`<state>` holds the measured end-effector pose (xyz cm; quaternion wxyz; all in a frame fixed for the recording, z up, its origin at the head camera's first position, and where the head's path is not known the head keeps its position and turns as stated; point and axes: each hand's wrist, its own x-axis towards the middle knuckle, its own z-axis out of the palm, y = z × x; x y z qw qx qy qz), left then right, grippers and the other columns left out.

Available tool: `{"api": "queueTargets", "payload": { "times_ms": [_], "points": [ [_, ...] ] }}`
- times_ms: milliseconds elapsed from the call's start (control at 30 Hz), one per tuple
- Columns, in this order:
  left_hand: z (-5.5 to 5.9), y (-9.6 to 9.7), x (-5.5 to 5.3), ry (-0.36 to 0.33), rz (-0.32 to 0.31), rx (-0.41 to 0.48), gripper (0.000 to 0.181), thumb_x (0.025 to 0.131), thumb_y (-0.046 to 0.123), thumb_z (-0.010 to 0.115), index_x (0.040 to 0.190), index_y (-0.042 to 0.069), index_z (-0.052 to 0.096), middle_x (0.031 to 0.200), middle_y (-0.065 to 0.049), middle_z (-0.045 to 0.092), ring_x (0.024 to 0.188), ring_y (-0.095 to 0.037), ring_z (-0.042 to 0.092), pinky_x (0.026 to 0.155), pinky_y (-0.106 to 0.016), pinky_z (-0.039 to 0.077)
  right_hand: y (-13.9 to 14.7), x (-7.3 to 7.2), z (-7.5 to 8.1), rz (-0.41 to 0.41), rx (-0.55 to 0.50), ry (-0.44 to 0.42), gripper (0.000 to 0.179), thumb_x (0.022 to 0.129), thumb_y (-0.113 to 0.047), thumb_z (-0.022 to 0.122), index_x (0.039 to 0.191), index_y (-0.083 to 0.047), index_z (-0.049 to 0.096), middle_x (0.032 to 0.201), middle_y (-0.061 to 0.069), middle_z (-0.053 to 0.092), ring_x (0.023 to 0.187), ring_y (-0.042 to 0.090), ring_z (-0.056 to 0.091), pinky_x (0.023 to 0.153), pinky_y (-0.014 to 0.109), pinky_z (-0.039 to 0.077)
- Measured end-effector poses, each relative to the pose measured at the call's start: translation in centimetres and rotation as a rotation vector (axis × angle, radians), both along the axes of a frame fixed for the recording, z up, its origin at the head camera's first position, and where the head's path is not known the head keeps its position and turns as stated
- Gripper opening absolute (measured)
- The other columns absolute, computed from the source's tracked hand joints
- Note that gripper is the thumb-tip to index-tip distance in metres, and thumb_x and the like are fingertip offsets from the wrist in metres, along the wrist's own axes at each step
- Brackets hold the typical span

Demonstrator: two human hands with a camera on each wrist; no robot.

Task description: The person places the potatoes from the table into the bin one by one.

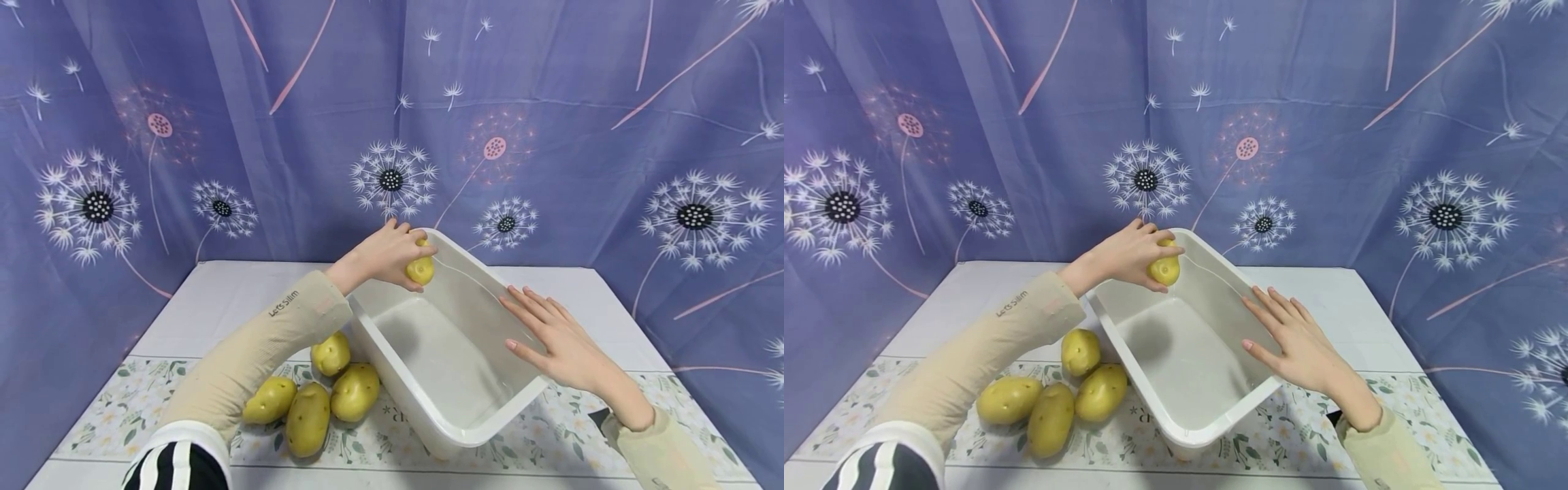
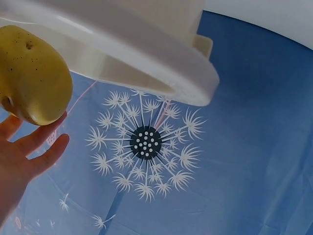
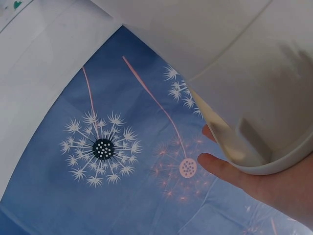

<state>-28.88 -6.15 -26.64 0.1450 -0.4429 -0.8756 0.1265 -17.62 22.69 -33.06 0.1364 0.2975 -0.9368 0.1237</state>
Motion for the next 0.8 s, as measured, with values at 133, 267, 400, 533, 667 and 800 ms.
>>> {"api": "queueTargets", "payload": {
  "times_ms": [133,267,400,533,667,800],
  "points": [
    [-0.02,0.0,-0.01,0.005,-0.004,-0.003,0.065,0.07,0.061,0.059,0.123,0.023,0.051,0.115,-0.005,0.053,0.094,-0.026,0.052,0.081,-0.044,0.042,-0.01,0.02,0.01,-0.001,-0.001,-0.003,0.061,0.085,-0.035,0.056,0.138,-0.016,0.034,0.148,0.005,0.024,0.136,0.029,0.019,0.106,0.052,0.015],
    [0.23,0.01,0.01,0.018,-0.004,-0.011,0.061,0.074,0.058,0.057,0.123,0.023,0.051,0.119,-0.004,0.054,0.098,-0.025,0.052,0.082,-0.044,0.042,0.0,0.06,0.08,-0.003,0.0,-0.008,0.06,0.085,-0.035,0.055,0.138,-0.016,0.033,0.148,0.005,0.024,0.136,0.029,0.019,0.107,0.052,0.015],
    [0.33,-0.13,0.14,0.021,-0.003,-0.021,0.059,0.076,0.056,0.055,0.125,0.023,0.05,0.122,-0.003,0.053,0.1,-0.024,0.051,0.082,-0.045,0.041,-0.03,0.03,0.09,-0.004,0.001,-0.008,0.06,0.085,-0.035,0.055,0.138,-0.016,0.034,0.147,0.006,0.025,0.136,0.03,0.02,0.108,0.051,0.014],
    [0.14,-0.42,0.2,0.03,-0.004,-0.03,0.058,0.077,0.056,0.054,0.124,0.023,0.05,0.12,-0.004,0.053,0.099,-0.025,0.052,0.081,-0.045,0.042,-0.06,-0.04,0.12,-0.001,0.0,-0.006,0.06,0.085,-0.035,0.055,0.138,-0.016,0.034,0.147,0.006,0.025,0.136,0.031,0.02,0.107,0.051,0.014],
    [0.03,-0.65,0.19,0.031,0.0,-0.024,0.058,0.077,0.056,0.054,0.125,0.023,0.05,0.12,-0.003,0.054,0.1,-0.025,0.053,0.083,-0.047,0.042,-0.08,-0.07,0.1,0.001,-0.002,-0.002,0.06,0.085,-0.034,0.055,0.138,-0.015,0.034,0.147,0.006,0.025,0.136,0.03,0.02,0.108,0.05,0.013],
    [-0.05,-0.83,0.18,0.023,0.003,-0.017,0.056,0.078,0.055,0.054,0.124,0.023,0.051,0.12,-0.003,0.054,0.1,-0.025,0.053,0.084,-0.048,0.042,-0.09,-0.08,0.07,-0.001,-0.004,-0.002,0.06,0.085,-0.034,0.055,0.138,-0.016,0.034,0.147,0.006,0.025,0.137,0.028,0.019,0.11,0.048,0.012]
  ]
}}
